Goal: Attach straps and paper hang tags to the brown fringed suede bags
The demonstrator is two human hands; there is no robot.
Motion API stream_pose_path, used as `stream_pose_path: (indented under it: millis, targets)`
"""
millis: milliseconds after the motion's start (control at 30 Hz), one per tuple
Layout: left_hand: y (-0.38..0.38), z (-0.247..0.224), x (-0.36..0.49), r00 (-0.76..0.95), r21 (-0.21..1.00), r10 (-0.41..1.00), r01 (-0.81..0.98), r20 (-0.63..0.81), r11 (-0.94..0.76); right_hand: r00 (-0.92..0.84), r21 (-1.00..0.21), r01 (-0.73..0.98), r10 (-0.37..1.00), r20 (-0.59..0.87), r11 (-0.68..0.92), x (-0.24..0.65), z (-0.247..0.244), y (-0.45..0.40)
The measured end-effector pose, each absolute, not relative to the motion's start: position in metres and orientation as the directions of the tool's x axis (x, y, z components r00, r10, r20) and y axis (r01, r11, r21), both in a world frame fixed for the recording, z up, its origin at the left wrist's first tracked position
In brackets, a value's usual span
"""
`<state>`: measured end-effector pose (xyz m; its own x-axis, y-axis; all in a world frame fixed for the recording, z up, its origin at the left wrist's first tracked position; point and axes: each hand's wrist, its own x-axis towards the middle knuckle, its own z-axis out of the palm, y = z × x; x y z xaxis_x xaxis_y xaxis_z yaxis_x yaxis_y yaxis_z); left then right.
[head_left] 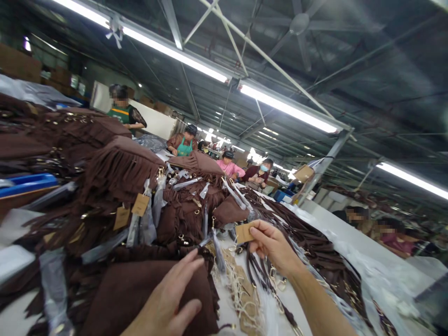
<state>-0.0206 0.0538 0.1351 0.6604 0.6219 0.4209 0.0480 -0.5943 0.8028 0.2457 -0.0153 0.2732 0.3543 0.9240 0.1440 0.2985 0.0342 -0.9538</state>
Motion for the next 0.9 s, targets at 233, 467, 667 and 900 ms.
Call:
stream_pose_path:
  millis: [233, 467, 667, 900]
  targets:
    - [0.044, 0.166, 0.005, 0.835, 0.966, 0.543, -0.207, 0.093, 0.153, 0.28, -0.921, 0.39, 0.95, 0.139, 0.02, 0.213, 0.279, -0.029]
    - [0.055, 0.138, -0.059, 0.872, 0.968, 0.487, -0.158, 0.045, 0.192, 0.353, -0.864, 0.493, 0.931, 0.09, -0.103, 0.236, 0.253, -0.074]
    - [0.051, 0.151, -0.084, 0.824, 0.999, 0.564, -0.048, 0.049, -0.016, 0.349, -0.878, 0.448, 0.937, -0.002, -0.168, 0.218, 0.227, -0.095]
    - [-0.005, 0.153, -0.025, 0.913, 0.951, 0.402, -0.184, 0.071, 0.25, 0.234, -0.9, 0.426, 0.972, 0.009, -0.094, 0.178, 0.238, -0.088]
